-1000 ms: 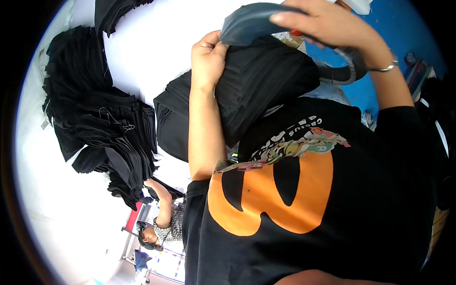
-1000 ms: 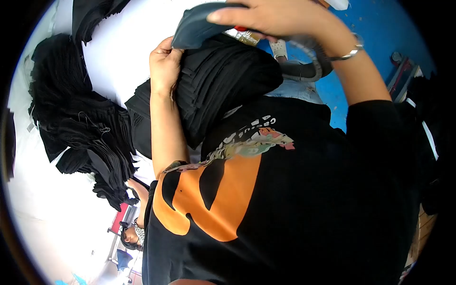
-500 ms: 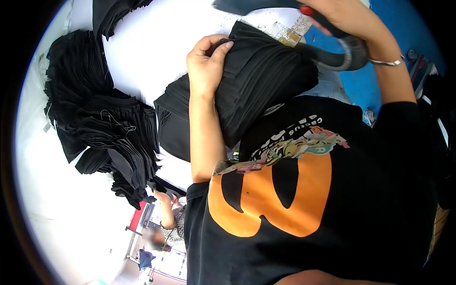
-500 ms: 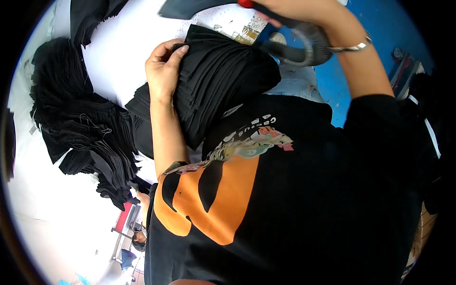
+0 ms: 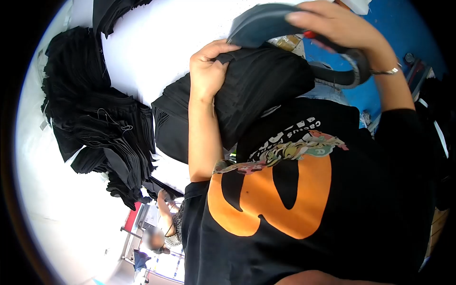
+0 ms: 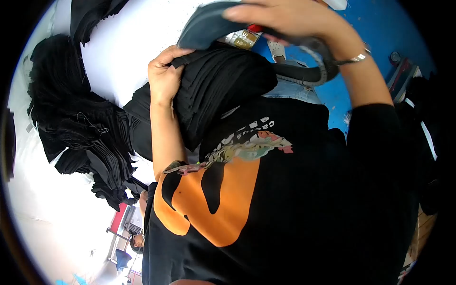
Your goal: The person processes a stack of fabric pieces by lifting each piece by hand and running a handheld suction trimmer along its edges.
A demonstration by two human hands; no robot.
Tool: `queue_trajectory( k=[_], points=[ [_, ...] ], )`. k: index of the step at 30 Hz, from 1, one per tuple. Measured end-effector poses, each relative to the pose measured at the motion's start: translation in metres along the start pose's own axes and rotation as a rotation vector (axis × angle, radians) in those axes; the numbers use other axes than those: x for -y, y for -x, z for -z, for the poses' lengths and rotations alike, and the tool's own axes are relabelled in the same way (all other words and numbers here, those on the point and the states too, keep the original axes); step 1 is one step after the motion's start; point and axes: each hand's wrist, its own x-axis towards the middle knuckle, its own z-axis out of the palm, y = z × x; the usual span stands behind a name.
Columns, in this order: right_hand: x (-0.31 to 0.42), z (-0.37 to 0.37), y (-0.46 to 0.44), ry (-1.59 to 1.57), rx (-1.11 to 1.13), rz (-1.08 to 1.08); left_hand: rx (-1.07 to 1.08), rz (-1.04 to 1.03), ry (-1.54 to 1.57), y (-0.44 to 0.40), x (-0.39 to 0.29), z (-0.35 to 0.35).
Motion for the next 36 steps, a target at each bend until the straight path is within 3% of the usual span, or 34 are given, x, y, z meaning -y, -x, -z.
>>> queue_trajectory(
  k=[2,3,5,6,8,10,11,12,15,16,17,18,20,26,27,28,29,31,34,36],
  points=[
    [0.002,-0.015,-0.019,-0.085,-0.021,-0.066,0.055,0.035,0.032,-0.001,0.002,0.003],
    [-0.013,-0.016,-0.027,-0.192,-0.097,0.050,0.018,-0.003,0.003,0.001,0.001,0.002],
    [0.015,0.004,-0.012,-0.481,-0.081,-0.267,-0.023,-0.032,-0.027,0.005,0.000,0.004],
    [0.017,0.014,0.002,-0.461,-0.075,-0.178,-0.004,-0.013,0.077,0.004,0.000,0.004],
    [-0.006,0.021,0.013,-0.524,0.094,-0.231,0.008,-0.002,0.189,0.001,-0.001,0.003],
    [-0.002,0.010,0.003,-0.220,0.154,-0.241,-0.046,0.058,0.143,0.001,-0.001,0.001],
    [0.000,-0.005,-0.005,-0.117,0.127,-0.022,-0.039,0.061,0.143,0.002,0.001,0.002],
    [0.009,-0.012,-0.013,-0.071,0.140,-0.079,-0.044,0.114,0.139,0.002,0.004,0.006],
    [0.025,-0.005,-0.018,-0.328,-0.078,-0.115,-0.061,0.136,0.164,-0.002,-0.005,0.004],
    [-0.002,-0.010,-0.026,-0.188,-0.279,0.109,-0.072,0.104,0.207,-0.003,-0.009,0.003],
    [0.000,-0.004,-0.015,-0.347,-0.275,-0.049,-0.071,0.101,0.210,-0.004,-0.009,0.003],
    [0.009,0.002,-0.004,-0.497,-0.268,-0.207,-0.061,0.140,0.046,-0.007,-0.009,0.002],
    [0.002,0.010,0.014,-0.529,-0.269,-0.165,-0.047,0.216,-0.279,-0.014,-0.011,0.001],
    [0.010,0.018,0.038,-0.444,-0.377,-0.175,-0.310,0.009,0.018,-0.018,-0.049,0.066],
    [-0.011,0.017,0.035,-0.237,-0.521,0.028,-0.279,-0.157,0.038,-0.016,-0.056,0.079],
    [-0.003,0.020,0.029,-0.025,-0.657,0.238,-0.256,-0.163,0.121,-0.011,-0.066,0.087],
    [0.016,0.031,0.043,-0.284,-0.412,0.004,-0.211,-0.330,-0.017,-0.005,-0.067,0.091],
    [0.036,0.041,0.048,-0.238,-0.425,0.002,-0.108,-0.679,-0.421,0.006,-0.067,0.085],
    [0.047,0.070,0.046,-0.094,-0.383,0.052,0.021,-0.625,-0.677,0.036,-0.038,0.036],
    [0.077,0.078,0.037,0.083,-0.181,0.153,0.013,-0.585,-0.612,0.046,-0.024,0.033]
  ],
)
